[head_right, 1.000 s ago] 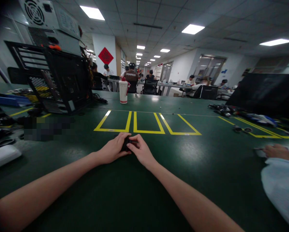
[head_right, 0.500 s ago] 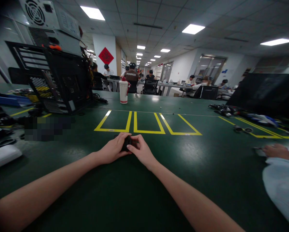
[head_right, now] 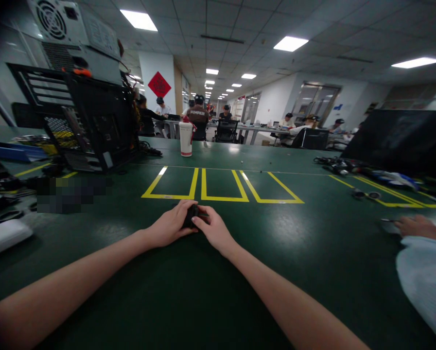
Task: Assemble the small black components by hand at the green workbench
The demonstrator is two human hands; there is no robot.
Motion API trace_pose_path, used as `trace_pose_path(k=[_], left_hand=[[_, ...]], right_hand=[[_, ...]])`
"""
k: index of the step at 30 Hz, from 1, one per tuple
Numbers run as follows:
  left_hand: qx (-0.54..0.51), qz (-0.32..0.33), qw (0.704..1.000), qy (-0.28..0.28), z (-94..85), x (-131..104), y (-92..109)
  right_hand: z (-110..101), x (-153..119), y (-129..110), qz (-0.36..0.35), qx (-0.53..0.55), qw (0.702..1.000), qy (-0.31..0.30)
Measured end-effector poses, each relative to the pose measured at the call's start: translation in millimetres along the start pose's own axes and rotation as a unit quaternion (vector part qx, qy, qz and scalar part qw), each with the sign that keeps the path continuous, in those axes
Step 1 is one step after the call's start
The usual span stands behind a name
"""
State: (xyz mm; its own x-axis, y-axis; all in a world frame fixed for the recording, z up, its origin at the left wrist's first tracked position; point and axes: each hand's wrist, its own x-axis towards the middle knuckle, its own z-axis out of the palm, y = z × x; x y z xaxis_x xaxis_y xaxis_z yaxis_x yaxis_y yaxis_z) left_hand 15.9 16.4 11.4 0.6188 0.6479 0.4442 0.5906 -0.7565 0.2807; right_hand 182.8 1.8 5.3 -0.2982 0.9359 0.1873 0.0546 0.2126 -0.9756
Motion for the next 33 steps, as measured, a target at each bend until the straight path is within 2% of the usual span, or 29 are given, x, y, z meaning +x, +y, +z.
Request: trace_pose_path(k=[5, 16, 23, 33], left_hand=[[0.000, -0.001, 1.000, -0.001, -0.1, -0.1, -0.5], [-0.002, 0.002, 1.000, -0.004, -2.6, 0.4, 2.3], [0.005, 0.000, 1.000, -0.009, -2.8, 0.0, 2.3], [0.004, 0.009, 1.000, -0.006, -2.5, -0.2, 1.6]], right_hand=[[0.6, -3.5, -3.5, -0.005, 0.028, 0.999, -0.020], [2.5, -3.1, -2.6, -0.013, -0.005, 1.000, 0.023], [-0.8, -2.4, -1.0, 0.016, 0.013, 1.000, -0.005], [0.2, -1.5, -0.5, -0.003, 0.042, 0.999, 0.015]])
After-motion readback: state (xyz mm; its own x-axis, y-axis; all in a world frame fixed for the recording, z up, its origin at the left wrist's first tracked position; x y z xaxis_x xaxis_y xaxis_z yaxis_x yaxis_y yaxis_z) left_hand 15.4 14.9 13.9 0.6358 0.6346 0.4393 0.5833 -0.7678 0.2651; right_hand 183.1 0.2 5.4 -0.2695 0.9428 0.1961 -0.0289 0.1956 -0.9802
